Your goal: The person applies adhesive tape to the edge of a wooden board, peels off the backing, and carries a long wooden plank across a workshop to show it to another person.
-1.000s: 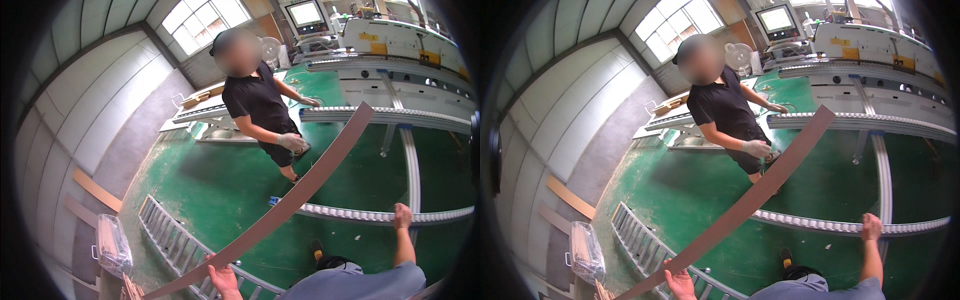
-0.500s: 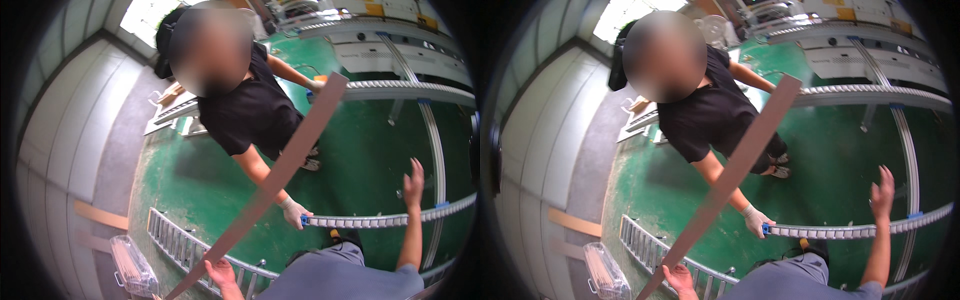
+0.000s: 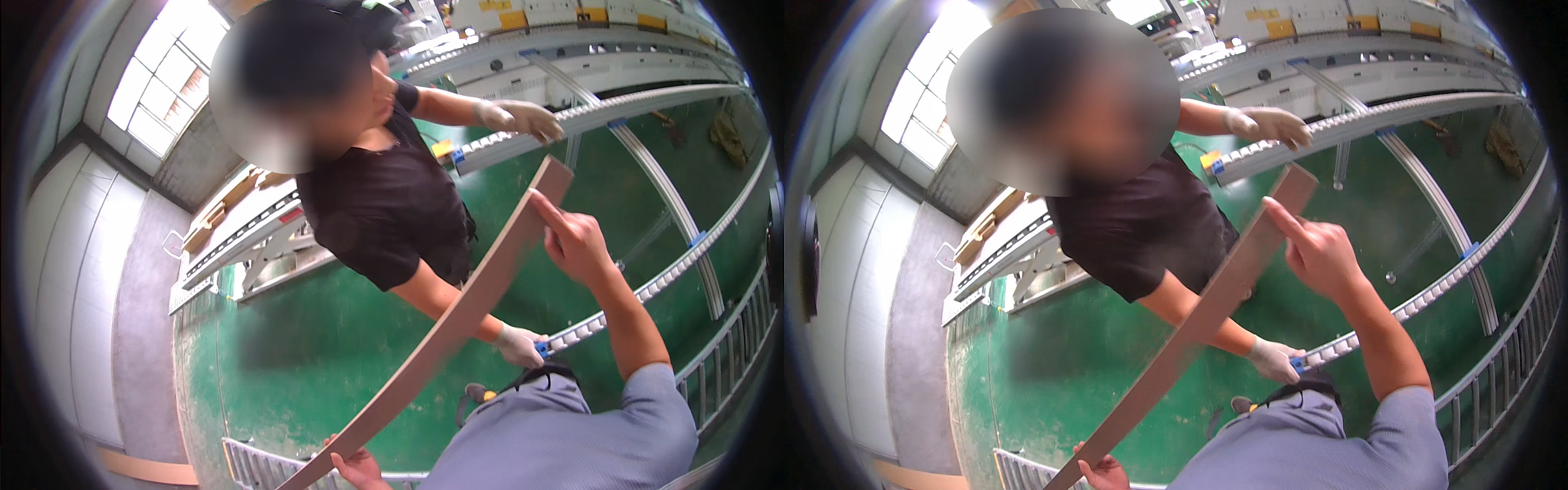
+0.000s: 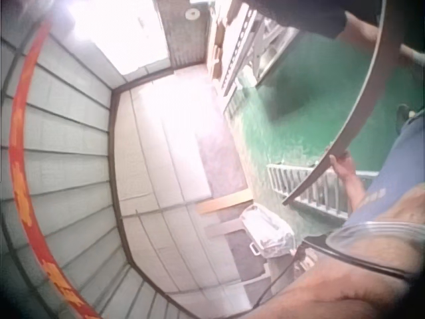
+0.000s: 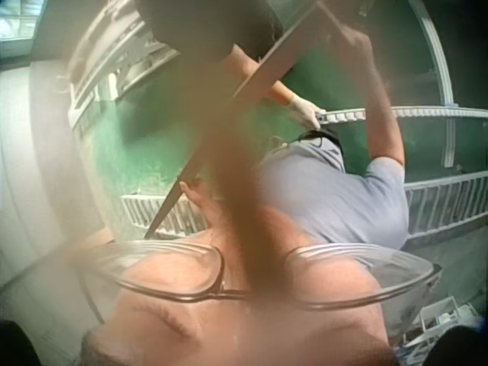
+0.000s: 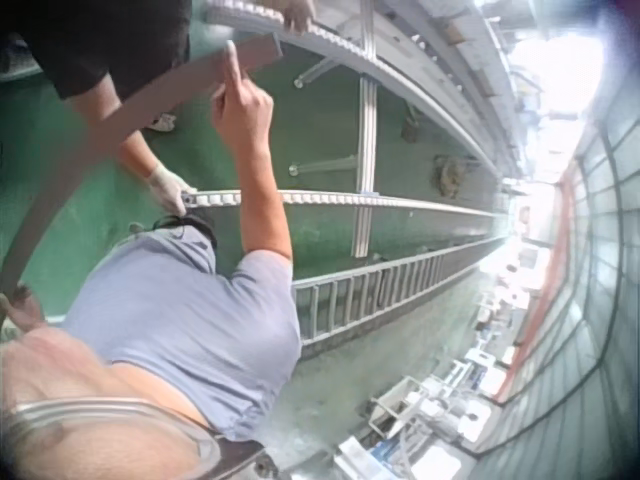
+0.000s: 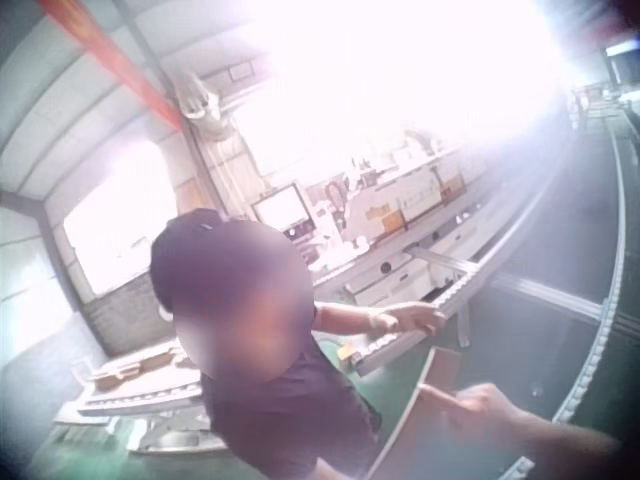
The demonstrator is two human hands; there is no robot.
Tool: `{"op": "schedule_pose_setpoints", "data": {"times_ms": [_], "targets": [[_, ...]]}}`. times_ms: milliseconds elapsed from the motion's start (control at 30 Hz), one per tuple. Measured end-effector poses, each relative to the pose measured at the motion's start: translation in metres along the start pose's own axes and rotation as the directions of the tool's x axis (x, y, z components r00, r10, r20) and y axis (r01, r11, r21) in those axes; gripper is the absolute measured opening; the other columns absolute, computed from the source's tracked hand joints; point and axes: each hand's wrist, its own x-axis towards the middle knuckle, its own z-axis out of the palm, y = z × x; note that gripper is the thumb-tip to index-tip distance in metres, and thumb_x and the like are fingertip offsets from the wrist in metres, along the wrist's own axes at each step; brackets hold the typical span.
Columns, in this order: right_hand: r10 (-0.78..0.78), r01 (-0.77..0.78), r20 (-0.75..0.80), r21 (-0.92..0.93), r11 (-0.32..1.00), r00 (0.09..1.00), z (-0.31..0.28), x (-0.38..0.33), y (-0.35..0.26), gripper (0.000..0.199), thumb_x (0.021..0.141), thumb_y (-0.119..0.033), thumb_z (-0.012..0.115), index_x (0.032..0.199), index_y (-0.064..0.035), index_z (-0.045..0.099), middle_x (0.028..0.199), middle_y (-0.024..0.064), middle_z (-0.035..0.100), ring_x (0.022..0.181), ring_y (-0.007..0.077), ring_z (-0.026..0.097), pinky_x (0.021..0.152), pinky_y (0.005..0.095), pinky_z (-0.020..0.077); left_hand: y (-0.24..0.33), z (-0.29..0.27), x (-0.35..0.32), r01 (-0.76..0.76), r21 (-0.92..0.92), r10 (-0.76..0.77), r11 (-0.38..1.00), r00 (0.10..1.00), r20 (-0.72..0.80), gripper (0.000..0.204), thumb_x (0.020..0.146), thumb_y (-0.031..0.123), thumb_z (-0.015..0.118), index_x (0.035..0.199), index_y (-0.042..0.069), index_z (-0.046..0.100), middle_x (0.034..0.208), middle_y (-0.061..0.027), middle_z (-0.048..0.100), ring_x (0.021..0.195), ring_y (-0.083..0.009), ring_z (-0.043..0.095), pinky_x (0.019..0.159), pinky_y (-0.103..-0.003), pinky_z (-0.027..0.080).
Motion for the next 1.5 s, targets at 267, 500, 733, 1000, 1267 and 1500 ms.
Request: {"op": "schedule_pose_setpoints", "data": {"times_ms": [267, 500, 733, 1000, 1267, 1500], "targets": [[0.134, -0.141, -0.074, -0.107, 0.984, 0.988, -0.007, -0.023, -0.067, 0.044, 0.077, 0.003, 0.065, 0.119, -0.0096, 0.071, 0.075, 0.0116, 0.062, 0.07, 0.0312, 0.066, 0.067, 0.0409, 0.055, -0.024, 0.06, 0.078, -0.349, 0.811, 0.567, 0.469, 0.823, 0.026, 0.066, 0.095, 0.033, 0.072, 0.151, 0.011, 0.042, 0.144, -0.0097, 0.056, 0.132, -0.0261, 0.054, 0.115, -0.044, 0.043], [-0.041, 0.032, 0.119, 0.084, 0.996, 0.992, 0.003, -0.001, -0.137, 0.028, 0.084, -0.01, 0.071, 0.112, -0.0071, 0.072, 0.117, 0.0095, 0.068, 0.121, 0.0293, 0.059, 0.111, 0.0456, 0.043, -0.012, 0.076, 0.08, -0.388, 0.741, 0.467, 0.548, 0.877, 0.114, 0.058, 0.088, 0.017, 0.082, 0.139, 0.016, 0.053, 0.138, -0.0063, 0.063, 0.127, -0.0192, 0.059, 0.109, -0.039, 0.05], [0.125, -0.223, 0.386, 0.22, 0.95, 0.914, 0.033, -0.003, -0.137, 0.021, 0.092, -0.019, 0.067, 0.102, -0.0016, 0.073, 0.106, 0.0104, 0.071, 0.11, 0.0285, 0.062, 0.11, 0.043, 0.04, 0.016, 0.077, 0.086, -0.414, 0.706, 0.34, 0.575, 0.905, 0.254, 0.057, 0.089, 0.011, 0.08, 0.139, 0.018, 0.053, 0.141, -0.0025, 0.061, 0.129, -0.0186, 0.058, 0.112, -0.041, 0.048], [0.207, -0.33, 0.419, 0.247, 0.911, 0.884, 0.062, 0.007, -0.129, 0.013, 0.089, -0.017, 0.069, 0.086, -0.0044, 0.072, 0.09, 0.0074, 0.071, 0.098, 0.0247, 0.065, 0.109, 0.0415, 0.0366, 0.022, 0.065, 0.095, -0.414, 0.72, 0.344, 0.557, 0.904, 0.253, 0.058, 0.087, 0.011, 0.082, 0.137, 0.019, 0.054, 0.14, -0.0011, 0.062, 0.128, -0.0187, 0.059, 0.107, -0.039, 0.053], [0.507, -0.444, 0.108, 0.659, 0.608, 0.855, 0.08, 0.024, -0.091, 0.006, 0.091, -0.005, 0.072, 0.092, 0.0, 0.07, 0.091, 0.0073, 0.073, 0.083, 0.0155, 0.066, 0.077, 0.0281, 0.0531, 0.003, 0.103, 0.123, -0.41, 0.803, 0.448, 0.433, 0.871, 0.203, 0.059, 0.091, 0.02, 0.079, 0.142, 0.017, 0.05, 0.142, -0.0041, 0.06, 0.127, -0.0193, 0.06, 0.103, -0.036, 0.056], [0.13, -0.178, 0.163, 0.322, 0.93, 0.978, 0.096, 0.034, -0.067, 0.015, 0.096, -0.017, 0.065, 0.097, -0.004, 0.073, 0.106, 0.0081, 0.073, 0.11, 0.0296, 0.064, 0.101, 0.0446, 0.0481, -0.007, 0.127, 0.153, -0.38, 0.814, 0.49, 0.439, 0.861, 0.137, 0.062, 0.086, 0.018, 0.084, 0.139, 0.014, 0.051, 0.136, -0.0076, 0.062, 0.125, -0.0219, 0.06, 0.108, -0.041, 0.052]]}}
